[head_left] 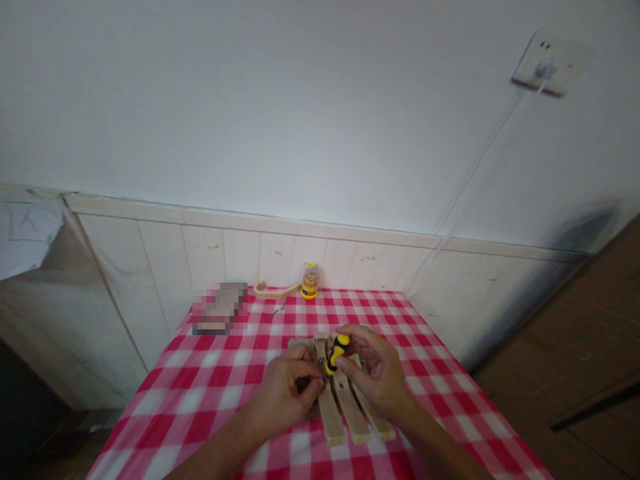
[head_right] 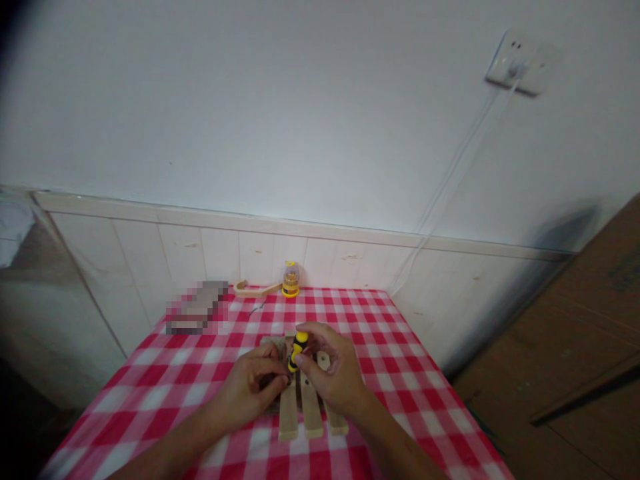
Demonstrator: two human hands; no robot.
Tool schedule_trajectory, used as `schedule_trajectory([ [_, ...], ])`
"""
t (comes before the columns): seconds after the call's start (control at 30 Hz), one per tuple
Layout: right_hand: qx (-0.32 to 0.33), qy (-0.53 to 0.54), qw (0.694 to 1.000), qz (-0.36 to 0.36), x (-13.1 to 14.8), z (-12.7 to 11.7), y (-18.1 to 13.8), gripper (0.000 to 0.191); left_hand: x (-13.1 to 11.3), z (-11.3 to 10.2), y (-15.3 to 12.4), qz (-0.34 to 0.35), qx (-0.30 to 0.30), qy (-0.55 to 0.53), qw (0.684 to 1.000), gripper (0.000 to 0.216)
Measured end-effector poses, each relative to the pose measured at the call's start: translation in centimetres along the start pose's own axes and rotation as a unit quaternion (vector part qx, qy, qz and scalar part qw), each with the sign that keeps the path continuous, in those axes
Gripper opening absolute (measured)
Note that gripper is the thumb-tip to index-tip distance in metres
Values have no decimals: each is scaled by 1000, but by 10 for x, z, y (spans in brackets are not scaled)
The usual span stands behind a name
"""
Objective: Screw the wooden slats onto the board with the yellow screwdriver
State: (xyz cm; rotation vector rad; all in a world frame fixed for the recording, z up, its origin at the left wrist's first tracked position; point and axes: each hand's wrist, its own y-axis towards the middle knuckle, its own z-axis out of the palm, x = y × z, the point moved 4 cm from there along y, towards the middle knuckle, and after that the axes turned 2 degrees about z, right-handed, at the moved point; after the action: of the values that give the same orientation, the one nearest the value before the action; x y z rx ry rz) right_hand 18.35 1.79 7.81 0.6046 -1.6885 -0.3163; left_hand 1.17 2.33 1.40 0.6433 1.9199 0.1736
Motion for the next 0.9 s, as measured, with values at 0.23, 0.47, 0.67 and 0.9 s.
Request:
schedule_trajectory([
  [0.23,-18,-4,1000,-9,1,0,3,39,2,1,0,5,-3,4,1000,20],
  [0.47,-29,-4,1000,2,3,2,5,38,5,1,-1,2,-4,14,1000,20],
  [0.67,-32,-3,999,-1,3,3,4,40,3,0,1,-8,-14,27,1000,17],
  [0.9,-44,-4,999,2,-3,-2,5,40,4,-4,4,-34,-53,27,998,19],
])
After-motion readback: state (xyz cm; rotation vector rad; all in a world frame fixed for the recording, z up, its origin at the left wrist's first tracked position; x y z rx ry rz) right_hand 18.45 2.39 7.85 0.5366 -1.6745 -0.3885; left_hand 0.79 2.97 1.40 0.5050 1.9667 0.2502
